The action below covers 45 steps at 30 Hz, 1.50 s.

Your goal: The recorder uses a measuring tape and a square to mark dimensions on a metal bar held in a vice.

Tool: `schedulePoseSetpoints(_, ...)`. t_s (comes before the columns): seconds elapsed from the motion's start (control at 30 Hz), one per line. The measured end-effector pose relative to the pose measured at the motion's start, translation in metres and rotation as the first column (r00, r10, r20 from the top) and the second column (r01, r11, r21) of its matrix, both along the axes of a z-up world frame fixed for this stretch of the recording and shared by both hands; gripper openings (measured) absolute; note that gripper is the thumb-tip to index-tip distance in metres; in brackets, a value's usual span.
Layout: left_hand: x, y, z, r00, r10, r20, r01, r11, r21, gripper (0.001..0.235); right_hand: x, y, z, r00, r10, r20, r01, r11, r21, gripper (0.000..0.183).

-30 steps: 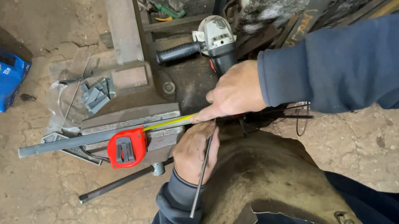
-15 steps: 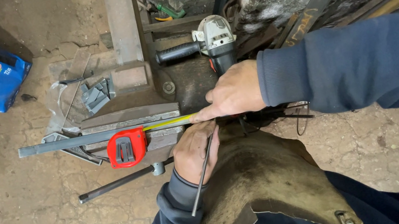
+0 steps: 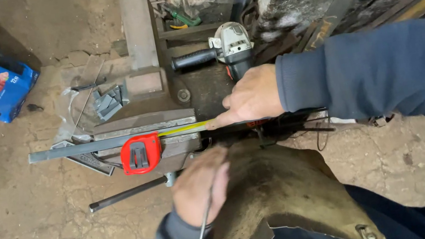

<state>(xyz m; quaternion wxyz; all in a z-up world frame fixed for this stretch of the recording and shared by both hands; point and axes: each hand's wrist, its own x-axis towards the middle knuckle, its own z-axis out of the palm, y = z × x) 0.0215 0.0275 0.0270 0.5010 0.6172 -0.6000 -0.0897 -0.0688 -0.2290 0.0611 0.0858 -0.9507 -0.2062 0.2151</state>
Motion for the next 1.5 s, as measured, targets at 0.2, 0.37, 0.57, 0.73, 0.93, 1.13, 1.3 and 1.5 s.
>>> schedulePoseSetpoints(0.2,0.065,0.012,0.028,0.825,0.209,0.525,-0.243,0.970,-0.004,0.058,-0.005,0.005,0.000,0.982,0.030,0.184,-0.008,0.993,-0.120,0.066)
schedulePoseSetpoints(0.37,0.086,0.007,0.015,0.841,0.200,0.503,-0.268,0.961,0.066,0.056,-0.010,0.017,0.006,0.921,0.068,0.384,0.025,0.972,-0.232,0.059)
schedulePoseSetpoints(0.57,0.108,0.007,0.015,0.914,0.140,0.382,-0.205,0.969,0.136,0.051,-0.010,0.028,0.029,0.828,0.139,0.543,0.047,0.948,-0.313,0.058)
schedulePoseSetpoints(0.73,0.134,0.011,0.022,0.916,0.192,0.353,-0.271,0.943,0.192,0.044,-0.015,0.026,0.035,0.796,0.098,0.597,0.132,0.935,-0.328,0.062)
schedulePoseSetpoints(0.93,0.171,0.018,0.022,0.908,0.239,0.344,-0.351,0.883,0.312,0.044,-0.015,0.020,0.031,0.862,0.059,0.503,0.185,0.888,-0.421,0.060)
schedulePoseSetpoints(1.13,0.179,0.023,0.021,0.906,0.236,0.352,-0.372,0.841,0.392,0.046,0.003,0.025,0.017,0.938,-0.083,0.338,0.171,0.955,-0.241,0.068)
schedulePoseSetpoints(1.3,0.184,0.022,0.026,0.904,0.204,0.376,-0.384,0.775,0.502,0.053,0.033,0.034,0.011,0.976,-0.072,0.208,0.095,0.990,-0.104,0.056)
schedulePoseSetpoints(1.5,0.182,0.020,0.032,0.889,0.197,0.414,-0.412,0.739,0.533,0.056,0.044,0.030,0.004,0.994,-0.044,0.100,0.050,0.997,-0.066,0.058)
